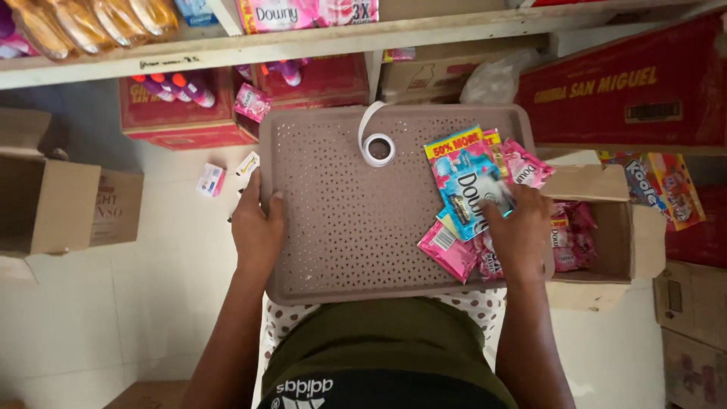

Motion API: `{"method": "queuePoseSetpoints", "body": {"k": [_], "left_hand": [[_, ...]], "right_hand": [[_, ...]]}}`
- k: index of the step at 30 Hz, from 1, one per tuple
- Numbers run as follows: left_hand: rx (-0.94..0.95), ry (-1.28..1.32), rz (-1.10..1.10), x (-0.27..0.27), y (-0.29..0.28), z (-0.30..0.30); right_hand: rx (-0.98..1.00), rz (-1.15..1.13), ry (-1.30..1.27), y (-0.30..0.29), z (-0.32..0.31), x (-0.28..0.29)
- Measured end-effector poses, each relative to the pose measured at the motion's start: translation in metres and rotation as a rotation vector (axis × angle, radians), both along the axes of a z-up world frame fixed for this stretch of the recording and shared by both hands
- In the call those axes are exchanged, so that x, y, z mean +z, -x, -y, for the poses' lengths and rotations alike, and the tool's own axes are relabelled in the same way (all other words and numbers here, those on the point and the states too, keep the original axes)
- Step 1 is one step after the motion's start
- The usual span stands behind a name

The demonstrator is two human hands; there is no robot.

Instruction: Organizing laundry detergent sachets and labeling them in a grocery store.

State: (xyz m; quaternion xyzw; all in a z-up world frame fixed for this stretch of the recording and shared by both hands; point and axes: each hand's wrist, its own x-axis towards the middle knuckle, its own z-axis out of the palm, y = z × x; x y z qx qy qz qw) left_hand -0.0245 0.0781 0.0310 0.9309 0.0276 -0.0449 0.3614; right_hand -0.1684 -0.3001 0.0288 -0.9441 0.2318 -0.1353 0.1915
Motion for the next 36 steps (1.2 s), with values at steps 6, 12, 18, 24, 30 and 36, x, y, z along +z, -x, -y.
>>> {"method": "queuePoseSetpoints", "body": {"k": [6, 12, 18, 24, 30, 36], "left_hand": [[-0.113, -0.028, 0.182, -0.022, -0.004, -0.007], [-0.198, -0.246, 0.485, 0.021, -0.009, 0.021], [-0.583, 0.234, 0.403, 0.008, 0.009, 0.091], [-1.177, -0.062, 0.445, -0.025, 0.004, 0.22], [-1.227, -0.176, 0.208, -0.012, -0.03, 0.31], [-1.322, -0.318, 0.034, -0.002, -0.037, 0.315]], "right_hand": [[0.033, 0.115, -0.249, 0.003, -0.02, 0.04], [0.01, 0.42, -0.371, 0.046, 0.027, 0.005], [-0.013, 0.508, -0.36, 0.057, 0.048, 0.079], [-0.082, 0.373, -0.351, 0.091, 0.071, 0.09], [-0.205, 0.281, -0.237, 0.095, 0.056, 0.102], [-0.145, 0.201, -0.275, 0.111, 0.064, 0.098]]}}
